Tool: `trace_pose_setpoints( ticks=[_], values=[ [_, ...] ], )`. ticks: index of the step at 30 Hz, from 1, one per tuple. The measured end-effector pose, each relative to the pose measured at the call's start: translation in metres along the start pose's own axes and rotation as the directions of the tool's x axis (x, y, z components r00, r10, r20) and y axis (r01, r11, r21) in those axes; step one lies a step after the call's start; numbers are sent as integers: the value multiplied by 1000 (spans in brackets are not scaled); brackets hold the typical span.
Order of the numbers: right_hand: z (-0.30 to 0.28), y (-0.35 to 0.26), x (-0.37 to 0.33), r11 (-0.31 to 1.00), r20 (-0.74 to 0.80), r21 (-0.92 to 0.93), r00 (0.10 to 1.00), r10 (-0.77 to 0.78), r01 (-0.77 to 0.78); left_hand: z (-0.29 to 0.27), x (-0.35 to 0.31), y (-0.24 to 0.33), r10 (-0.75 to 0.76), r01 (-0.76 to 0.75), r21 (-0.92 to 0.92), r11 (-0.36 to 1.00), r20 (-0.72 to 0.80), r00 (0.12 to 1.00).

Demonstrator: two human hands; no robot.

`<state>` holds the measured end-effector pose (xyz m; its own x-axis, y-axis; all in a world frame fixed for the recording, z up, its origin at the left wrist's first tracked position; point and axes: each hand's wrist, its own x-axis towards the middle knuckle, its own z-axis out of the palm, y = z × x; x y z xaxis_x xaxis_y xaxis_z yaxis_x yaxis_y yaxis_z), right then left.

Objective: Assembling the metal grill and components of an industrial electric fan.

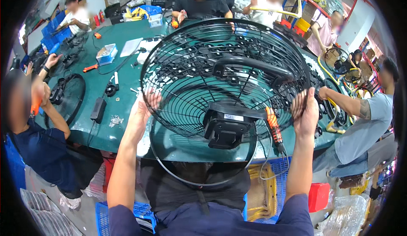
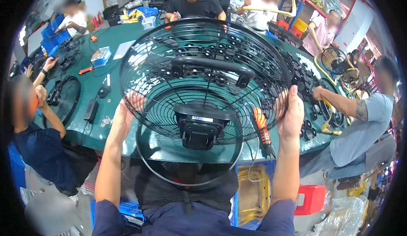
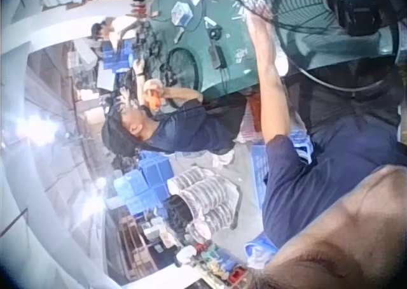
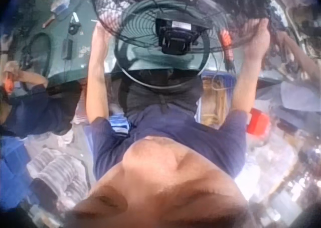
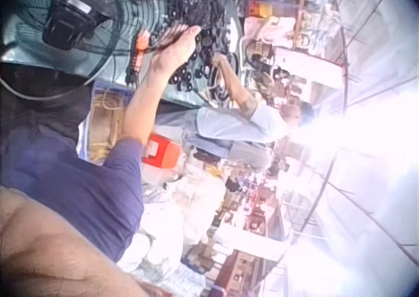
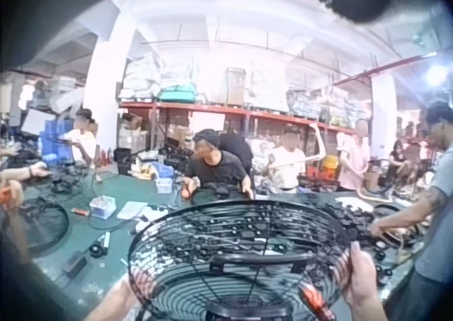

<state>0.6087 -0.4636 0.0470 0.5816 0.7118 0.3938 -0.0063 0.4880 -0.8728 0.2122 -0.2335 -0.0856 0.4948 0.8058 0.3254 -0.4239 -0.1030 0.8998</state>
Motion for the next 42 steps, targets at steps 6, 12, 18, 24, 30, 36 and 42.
trace_pose_setpoints(
  ticks=[6, 12, 18, 24, 30, 36, 42],
  values=[
    [18, 1, 7, 644, -63, -688, 857, -511, 333, 35, 18, -22, 34, -82, -144, 986, -307, 951],
    [70, 2, -73, 163, 748, -461, 481, -458, 872, 44, 26, -20, -43, -42, -179, 983, -449, 892],
    [85, 60, -49, 6, 847, -528, 527, -73, 849, 44, 21, -15, -97, -9, -217, 976, -472, 876],
    [109, 57, -21, -1, 841, -532, 529, -112, 847, 32, 9, -16, -104, 17, -202, 979, -425, 899],
    [125, 53, -3, -22, 896, -428, 421, -143, 903, 21, -8, 1, -116, 88, -148, 985, -189, 975],
    [129, 46, 0, 199, 846, -519, 533, -17, 831, -31, -61, 5, 75, 207, 460, 863, -523, 849],
    [137, 78, -3, 463, 763, -630, 608, 219, 624, -40, -101, -32, 79, 253, 497, 830, -554, 829]
  ],
)
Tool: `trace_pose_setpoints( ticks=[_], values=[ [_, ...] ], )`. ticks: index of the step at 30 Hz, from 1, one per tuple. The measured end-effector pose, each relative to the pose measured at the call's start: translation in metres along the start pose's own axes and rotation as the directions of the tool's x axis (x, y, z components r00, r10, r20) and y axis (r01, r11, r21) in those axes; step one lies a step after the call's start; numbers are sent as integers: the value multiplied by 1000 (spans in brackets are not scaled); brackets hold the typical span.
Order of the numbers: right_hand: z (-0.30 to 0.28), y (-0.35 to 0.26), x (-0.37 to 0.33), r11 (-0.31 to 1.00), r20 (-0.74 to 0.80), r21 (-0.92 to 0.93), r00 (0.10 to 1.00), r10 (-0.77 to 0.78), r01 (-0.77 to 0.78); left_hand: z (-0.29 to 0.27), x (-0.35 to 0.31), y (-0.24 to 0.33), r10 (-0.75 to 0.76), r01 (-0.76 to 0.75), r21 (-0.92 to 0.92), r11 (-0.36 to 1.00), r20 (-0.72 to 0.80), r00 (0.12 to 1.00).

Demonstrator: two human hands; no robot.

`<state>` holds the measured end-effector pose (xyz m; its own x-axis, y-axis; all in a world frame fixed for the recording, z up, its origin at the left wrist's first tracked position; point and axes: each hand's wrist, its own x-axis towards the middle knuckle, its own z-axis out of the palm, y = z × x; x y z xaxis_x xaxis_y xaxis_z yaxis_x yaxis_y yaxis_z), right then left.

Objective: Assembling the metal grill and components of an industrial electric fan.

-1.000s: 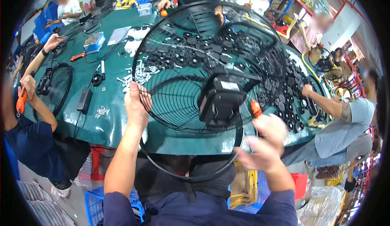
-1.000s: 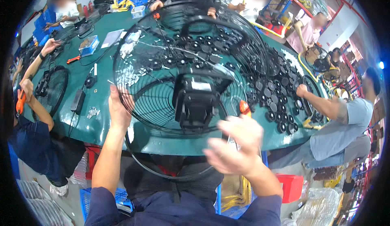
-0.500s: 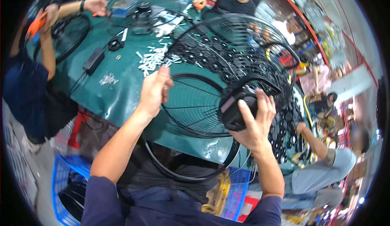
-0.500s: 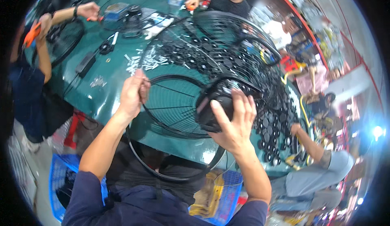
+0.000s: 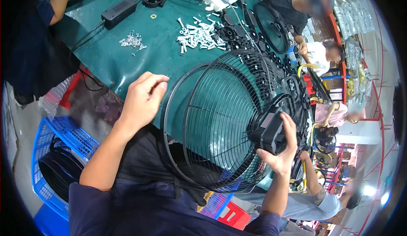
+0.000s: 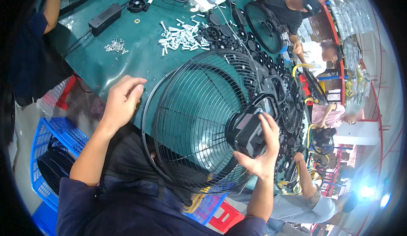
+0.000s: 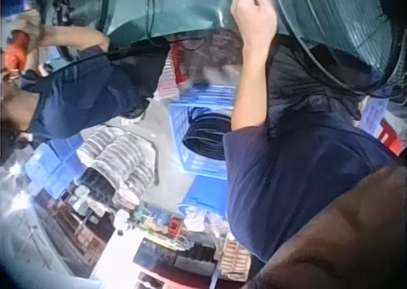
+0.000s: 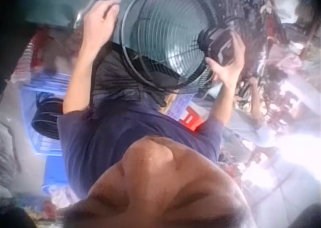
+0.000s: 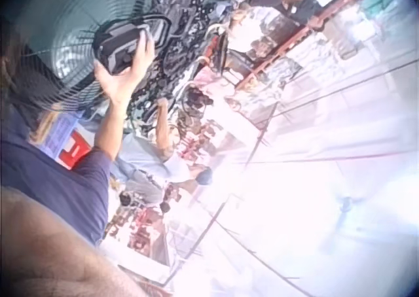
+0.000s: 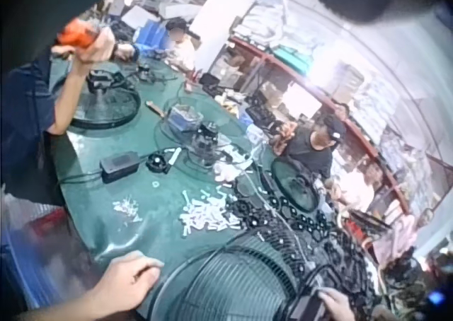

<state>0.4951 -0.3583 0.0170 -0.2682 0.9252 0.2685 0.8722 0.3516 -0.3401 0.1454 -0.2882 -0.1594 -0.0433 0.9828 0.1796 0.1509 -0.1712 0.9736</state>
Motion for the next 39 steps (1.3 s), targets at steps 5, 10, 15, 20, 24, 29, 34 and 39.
trace_pose_setpoints(
  ticks=[5, 10, 15, 20, 24, 29, 34, 39],
  values=[
    [42, 12, 1, 978, 73, 139, 987, 143, -152, 3, 4, -8, 134, -137, 71, 988, 49, 990],
    [64, 18, -3, 966, 116, 171, 978, 175, -193, 3, 4, -1, 35, -50, 105, 993, 141, 989],
    [72, 20, -6, 981, 139, 95, 978, 153, -167, 7, 3, 0, 64, -93, 186, 978, 158, 985],
    [69, 24, -7, 989, 163, 75, 980, 114, -128, 8, 5, 1, 84, -120, 214, 969, 172, 981],
    [67, 25, -5, 994, 177, 70, 981, 74, -87, 10, 4, 2, 69, -108, 213, 971, 180, 981],
    [68, 25, -3, 992, 174, 88, 982, 73, -89, 11, 6, 3, 19, -63, 199, 978, 217, 976],
    [67, 24, -4, 993, 189, 74, 979, 74, -89, 11, 6, 4, 49, -93, 201, 975, 211, 976],
    [66, 27, -7, 995, 191, 67, 980, 57, -71, 12, 6, 5, 44, -81, 171, 982, 210, 977]
  ],
)
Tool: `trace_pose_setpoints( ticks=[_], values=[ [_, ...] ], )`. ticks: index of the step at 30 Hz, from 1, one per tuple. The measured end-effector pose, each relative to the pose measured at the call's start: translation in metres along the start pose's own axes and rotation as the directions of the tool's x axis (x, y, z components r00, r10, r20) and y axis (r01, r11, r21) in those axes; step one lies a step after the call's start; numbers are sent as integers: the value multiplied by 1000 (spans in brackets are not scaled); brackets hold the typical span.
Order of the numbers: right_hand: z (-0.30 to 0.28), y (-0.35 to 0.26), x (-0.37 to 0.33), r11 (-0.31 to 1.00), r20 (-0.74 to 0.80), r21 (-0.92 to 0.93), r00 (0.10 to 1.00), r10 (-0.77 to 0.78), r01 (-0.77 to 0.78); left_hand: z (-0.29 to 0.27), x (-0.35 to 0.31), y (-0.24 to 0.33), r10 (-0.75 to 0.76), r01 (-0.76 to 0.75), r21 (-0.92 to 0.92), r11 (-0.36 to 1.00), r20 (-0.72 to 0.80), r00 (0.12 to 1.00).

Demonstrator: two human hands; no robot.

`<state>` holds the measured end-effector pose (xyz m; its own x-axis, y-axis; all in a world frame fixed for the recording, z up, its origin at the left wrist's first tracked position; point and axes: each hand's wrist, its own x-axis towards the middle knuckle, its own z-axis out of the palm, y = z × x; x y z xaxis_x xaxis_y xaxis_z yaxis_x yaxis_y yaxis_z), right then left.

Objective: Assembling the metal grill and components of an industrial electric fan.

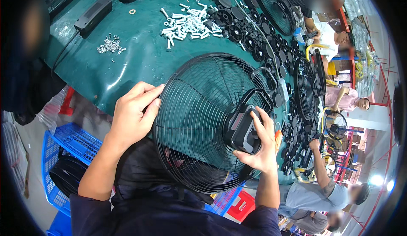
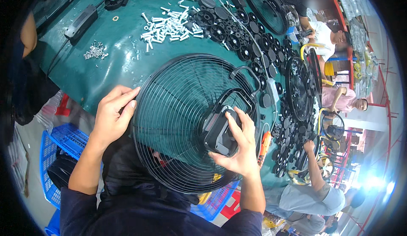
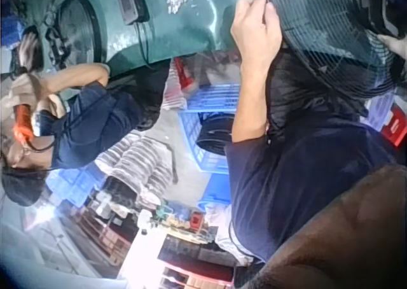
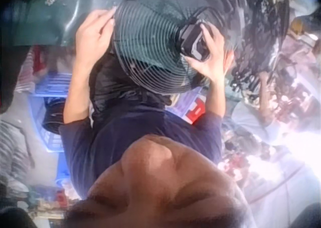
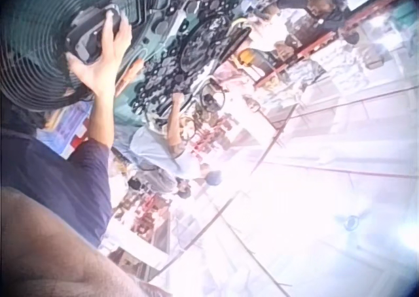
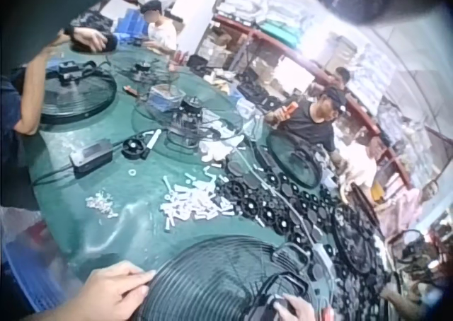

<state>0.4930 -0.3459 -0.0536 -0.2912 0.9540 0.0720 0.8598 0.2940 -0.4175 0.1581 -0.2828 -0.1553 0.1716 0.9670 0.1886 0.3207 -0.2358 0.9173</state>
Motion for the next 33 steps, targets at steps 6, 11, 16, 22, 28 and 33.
trace_pose_setpoints(
  ticks=[6, 11, 16, 22, 28, 33],
  values=[
    [-3, 26, -50, 971, -282, 197, 941, 186, -133, 1, 1, 1, 40, -40, -13, 999, -12, 999],
    [30, 39, -139, 608, -510, 605, 336, 792, -515, 6, 1, -2, 66, -65, 69, 996, -10, 998],
    [83, 34, -174, 442, -372, 875, 308, 875, -199, 14, -1, -13, 101, -100, 145, 984, 0, 995],
    [76, 79, -127, 477, -426, 878, 399, 812, -34, 25, 3, -16, -200, 201, 10, 980, -57, 978],
    [71, 106, -104, 388, -361, 921, 429, 828, 28, 32, 14, -19, -177, 181, 31, 983, -114, 978],
    [76, 107, -107, 407, -383, 913, 431, 817, 39, 32, 11, -24, -93, 95, 18, 995, -84, 992]
  ],
)
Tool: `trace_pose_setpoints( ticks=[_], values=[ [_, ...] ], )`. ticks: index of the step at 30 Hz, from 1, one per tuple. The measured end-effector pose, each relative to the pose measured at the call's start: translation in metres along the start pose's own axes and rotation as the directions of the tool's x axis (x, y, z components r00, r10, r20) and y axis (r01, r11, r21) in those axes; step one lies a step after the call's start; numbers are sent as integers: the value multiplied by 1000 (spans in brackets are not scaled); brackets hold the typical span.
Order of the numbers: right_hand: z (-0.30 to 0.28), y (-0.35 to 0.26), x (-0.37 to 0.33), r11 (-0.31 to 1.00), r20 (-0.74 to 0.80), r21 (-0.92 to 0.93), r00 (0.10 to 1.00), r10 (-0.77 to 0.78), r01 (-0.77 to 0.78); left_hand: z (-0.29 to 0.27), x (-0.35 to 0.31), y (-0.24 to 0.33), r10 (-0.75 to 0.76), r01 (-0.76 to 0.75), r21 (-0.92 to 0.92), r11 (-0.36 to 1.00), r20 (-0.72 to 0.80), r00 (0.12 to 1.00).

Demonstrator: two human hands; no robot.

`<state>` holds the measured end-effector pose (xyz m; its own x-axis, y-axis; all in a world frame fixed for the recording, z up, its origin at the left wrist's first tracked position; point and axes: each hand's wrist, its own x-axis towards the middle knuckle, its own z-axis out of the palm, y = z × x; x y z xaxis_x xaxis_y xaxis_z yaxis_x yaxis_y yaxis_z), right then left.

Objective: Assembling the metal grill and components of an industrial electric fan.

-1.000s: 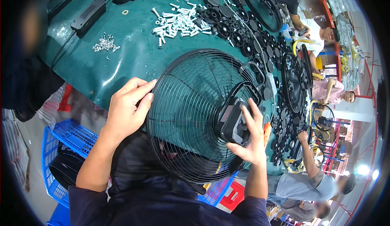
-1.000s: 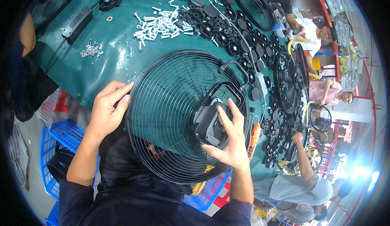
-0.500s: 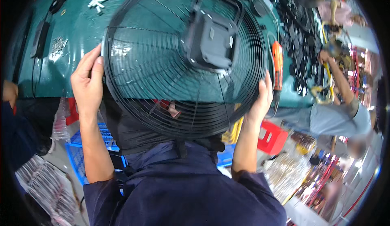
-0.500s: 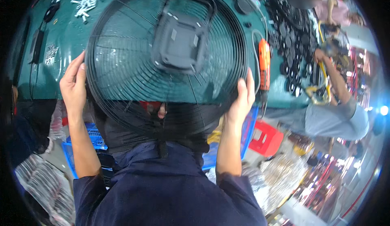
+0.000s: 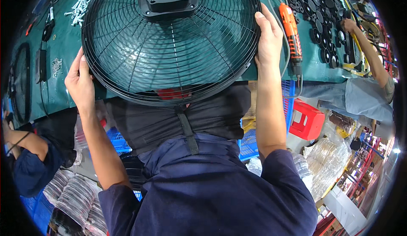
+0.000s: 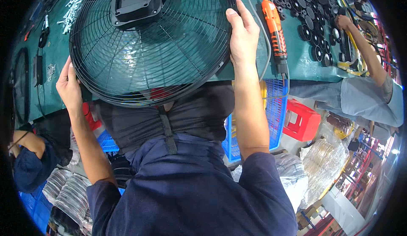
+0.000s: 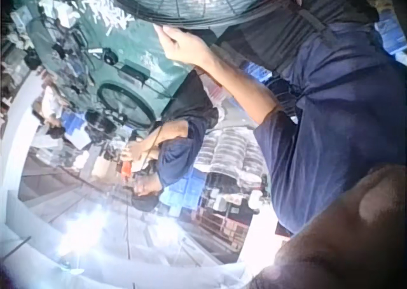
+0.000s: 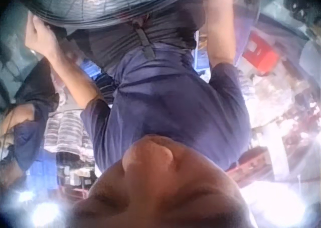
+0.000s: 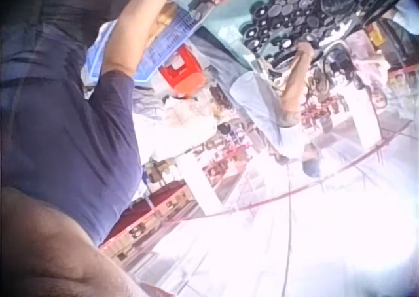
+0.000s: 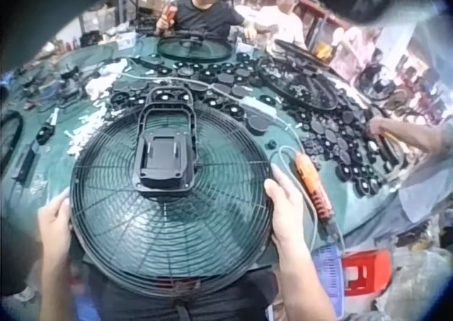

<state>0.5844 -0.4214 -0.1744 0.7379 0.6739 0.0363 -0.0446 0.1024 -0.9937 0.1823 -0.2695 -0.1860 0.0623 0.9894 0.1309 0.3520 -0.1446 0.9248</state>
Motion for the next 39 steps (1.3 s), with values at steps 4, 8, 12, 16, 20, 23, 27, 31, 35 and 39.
trace_pose_setpoints(
  ticks=[4, 8, 12, 16, 20, 23, 27, 31, 35, 39],
  values=[
    [1, 1, 2, 999, -30, -29, 999, -28, 27, 2, 1, 2, 16, -16, -3, 1000, -5, 1000],
    [3, 0, 3, 995, -46, -87, 997, -54, 50, 4, -1, 4, -43, 44, 29, 999, -31, 999],
    [4, 1, 5, 998, -42, -39, 998, -43, 41, 3, -1, 6, 22, -22, 13, 1000, -12, 1000],
    [3, 6, 9, 997, -50, -57, 997, -62, 59, 3, -2, 6, 23, -23, 17, 1000, -1, 1000],
    [0, 10, 11, 989, -49, -126, 995, -83, 76, 3, -2, 5, 5, -5, 51, 999, -12, 1000],
    [-1, 9, 10, 988, -28, -129, 995, -94, 89, 2, -2, 4, 6, -6, 57, 998, -7, 1000],
    [0, 6, 9, 994, -22, -96, 998, -55, 53, 1, -2, 5, 39, -39, 21, 999, 2, 999],
    [1, 5, 9, 996, -39, -73, 998, -49, 46, 2, -4, 5, 44, -44, 37, 998, 3, 999],
    [4, 1, 6, 992, -41, -112, 997, -61, 57, 2, -3, 3, 36, -37, 55, 998, 10, 999],
    [-4, -16, 3, 934, -1, -345, 995, -97, 90, 1, 1, 7, 50, -40, 200, 979, -43, 998]
  ],
)
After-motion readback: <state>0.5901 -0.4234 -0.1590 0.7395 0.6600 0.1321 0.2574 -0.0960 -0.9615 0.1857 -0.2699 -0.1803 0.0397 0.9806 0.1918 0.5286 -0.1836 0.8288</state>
